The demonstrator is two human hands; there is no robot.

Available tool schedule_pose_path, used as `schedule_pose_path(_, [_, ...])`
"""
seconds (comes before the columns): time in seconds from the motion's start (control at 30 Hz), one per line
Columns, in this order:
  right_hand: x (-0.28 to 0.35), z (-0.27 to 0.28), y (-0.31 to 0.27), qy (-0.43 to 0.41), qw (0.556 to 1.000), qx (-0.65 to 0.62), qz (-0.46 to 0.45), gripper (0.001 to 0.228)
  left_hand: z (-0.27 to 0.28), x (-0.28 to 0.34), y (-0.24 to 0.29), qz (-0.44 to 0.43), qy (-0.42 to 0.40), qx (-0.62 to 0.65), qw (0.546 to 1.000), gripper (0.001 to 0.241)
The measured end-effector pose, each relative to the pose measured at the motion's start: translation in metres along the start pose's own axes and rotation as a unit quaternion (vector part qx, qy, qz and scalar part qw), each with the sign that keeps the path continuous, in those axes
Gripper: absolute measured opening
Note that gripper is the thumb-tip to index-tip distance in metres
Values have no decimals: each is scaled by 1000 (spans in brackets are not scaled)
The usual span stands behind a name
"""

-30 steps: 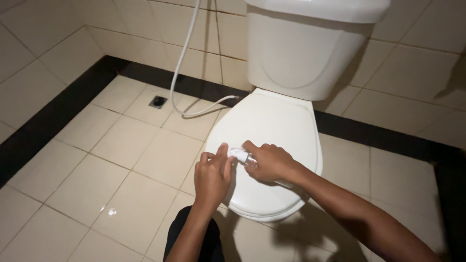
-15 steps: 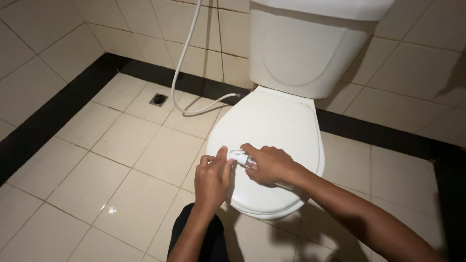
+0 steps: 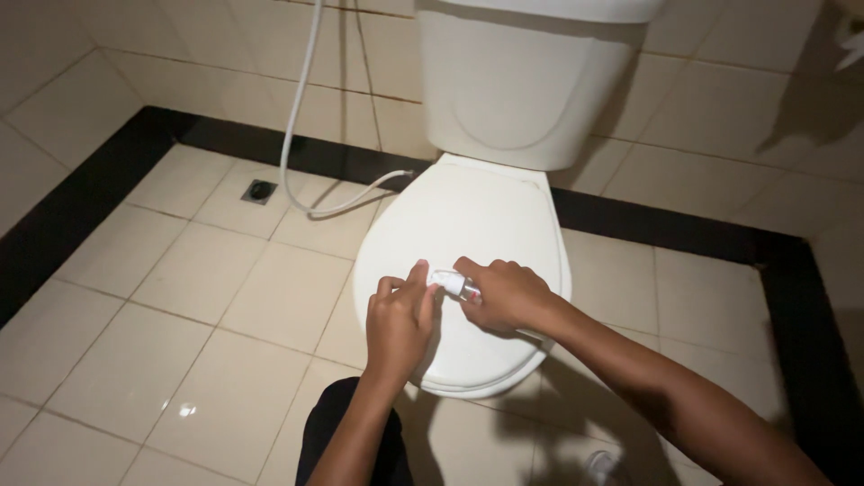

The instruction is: The person sprays a cleaning solution onto the toilet seat and lid, then wipes the surfaces with a green cloth. The person moves between the sink and toilet to retrieve the cloth and continue cleaning.

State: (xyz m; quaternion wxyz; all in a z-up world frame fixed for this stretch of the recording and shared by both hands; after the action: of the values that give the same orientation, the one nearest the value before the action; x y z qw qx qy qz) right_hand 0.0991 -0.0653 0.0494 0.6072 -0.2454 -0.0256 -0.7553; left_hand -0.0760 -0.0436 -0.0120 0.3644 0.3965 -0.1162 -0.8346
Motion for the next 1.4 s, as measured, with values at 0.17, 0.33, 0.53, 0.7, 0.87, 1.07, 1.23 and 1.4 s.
schedule_pose_path(0.17, [16,8,16,14,998,-53,-30,65,-15,-10,11,-9,-18,25,999,40])
schedule_pose_path(0.33, [12,7,33,27,996,-77,-45,68,-27,-23,20,-23,-32,23,999,40])
schedule_pose_path(0.53, [-2,-1,51,32,998,-25,-56,47,-35,-27,29,-15,-39,41,998,39])
schedule_pose_path(0.7, [-13,-5,67,86,996,-9,4,46,-43,-29,28,-29,-36,33,998,37])
schedule_pose_path(0.87, [-3,10,64,48,998,-36,-30,58,-45,-35,37,-36,-35,22,999,38])
schedule_pose_path(1.07, [1,0,85,63,996,-51,-48,48,-54,-39,45,-64,-44,34,996,36])
schedule_pose_path(1.23, [11,-16,108,74,994,-39,-67,31,-67,-35,60,-85,-32,78,993,35])
schedule_pose_path(1.4, [36,-10,110,74,986,-116,-93,60,-71,-29,75,-68,-79,86,991,36])
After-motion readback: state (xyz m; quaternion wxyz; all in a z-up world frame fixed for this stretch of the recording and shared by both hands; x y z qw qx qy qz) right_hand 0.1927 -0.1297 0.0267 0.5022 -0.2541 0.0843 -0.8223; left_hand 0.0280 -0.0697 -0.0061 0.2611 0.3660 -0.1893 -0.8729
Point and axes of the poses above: each hand's wrist, its own x-axis away from the middle knuckle, its own z-axis out of the back of the hand, y = z × x, the point moved 1 cm from there along -x, towards the middle knuckle, and after that the axes turned 9 degrees about -z, right-handed, at the moved point
